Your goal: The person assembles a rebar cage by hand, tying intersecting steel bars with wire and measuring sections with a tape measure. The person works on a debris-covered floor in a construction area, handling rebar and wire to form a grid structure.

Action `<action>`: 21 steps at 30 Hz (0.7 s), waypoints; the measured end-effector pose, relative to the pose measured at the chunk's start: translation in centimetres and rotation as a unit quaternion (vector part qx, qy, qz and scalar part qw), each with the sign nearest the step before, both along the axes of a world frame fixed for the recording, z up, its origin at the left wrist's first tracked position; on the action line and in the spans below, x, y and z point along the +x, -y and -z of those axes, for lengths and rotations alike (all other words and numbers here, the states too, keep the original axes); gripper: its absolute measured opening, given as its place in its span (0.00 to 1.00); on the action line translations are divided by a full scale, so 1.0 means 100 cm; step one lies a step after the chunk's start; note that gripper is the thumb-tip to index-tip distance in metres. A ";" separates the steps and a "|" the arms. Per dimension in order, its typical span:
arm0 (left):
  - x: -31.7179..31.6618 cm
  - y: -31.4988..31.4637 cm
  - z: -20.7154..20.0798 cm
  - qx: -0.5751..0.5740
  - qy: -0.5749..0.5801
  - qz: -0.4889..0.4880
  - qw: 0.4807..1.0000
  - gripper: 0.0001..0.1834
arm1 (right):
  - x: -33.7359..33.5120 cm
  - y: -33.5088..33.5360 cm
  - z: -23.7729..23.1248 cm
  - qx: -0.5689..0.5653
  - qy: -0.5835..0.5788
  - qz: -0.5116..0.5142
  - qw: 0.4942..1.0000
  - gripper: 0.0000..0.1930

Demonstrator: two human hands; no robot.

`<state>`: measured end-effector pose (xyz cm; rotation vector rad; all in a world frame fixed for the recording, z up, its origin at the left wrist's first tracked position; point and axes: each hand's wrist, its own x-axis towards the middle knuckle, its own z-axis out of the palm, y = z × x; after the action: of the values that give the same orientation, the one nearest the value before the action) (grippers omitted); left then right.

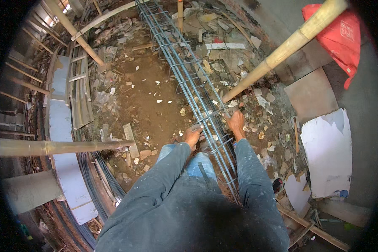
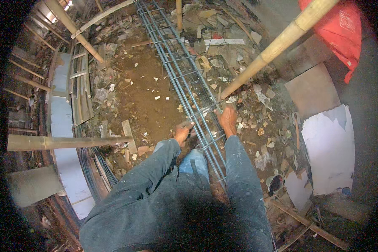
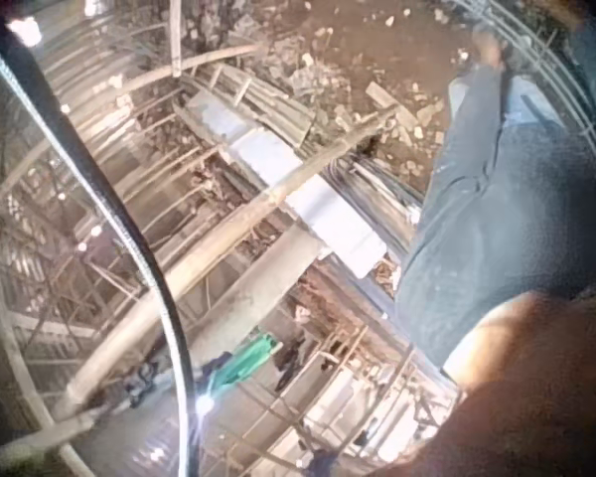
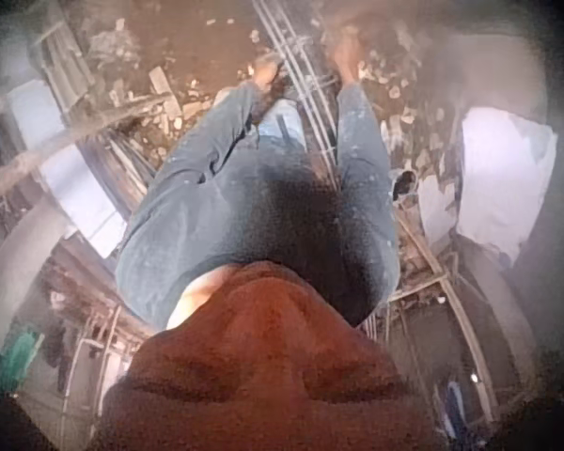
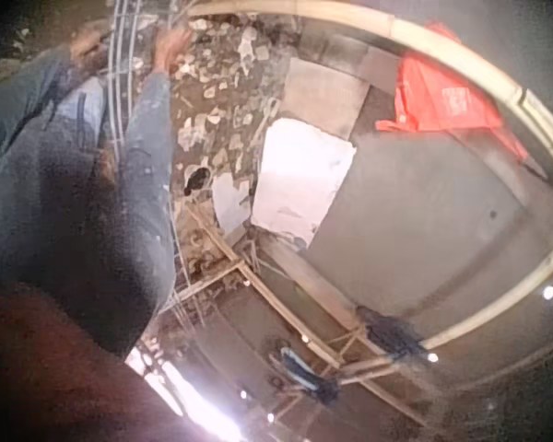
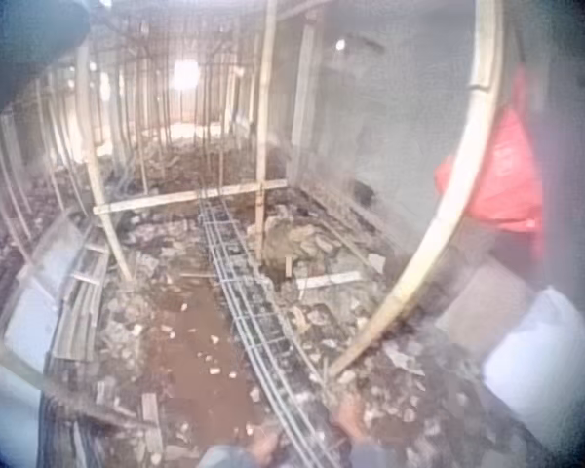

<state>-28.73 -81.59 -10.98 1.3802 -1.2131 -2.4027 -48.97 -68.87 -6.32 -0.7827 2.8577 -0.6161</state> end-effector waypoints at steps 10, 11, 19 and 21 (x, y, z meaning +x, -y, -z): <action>0.011 0.011 0.008 -0.071 -0.042 0.116 0.990 0.17 | -0.043 -0.007 0.049 -0.002 0.066 0.102 0.993 0.23; 0.013 0.011 0.010 -0.113 -0.015 0.145 0.983 0.18 | -0.047 -0.010 0.044 0.004 0.047 0.096 0.994 0.24; 0.013 0.021 0.051 -0.014 0.030 0.195 0.980 0.24 | -0.036 0.008 0.015 0.038 0.107 0.077 0.991 0.27; 0.015 0.021 0.054 -0.088 0.017 0.215 0.973 0.28 | -0.035 0.009 0.016 0.075 0.149 0.095 0.981 0.28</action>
<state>-27.23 -83.73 -16.34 1.2102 -1.8477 -2.4548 -52.42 -69.73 -7.90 -0.3620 2.6778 -0.4823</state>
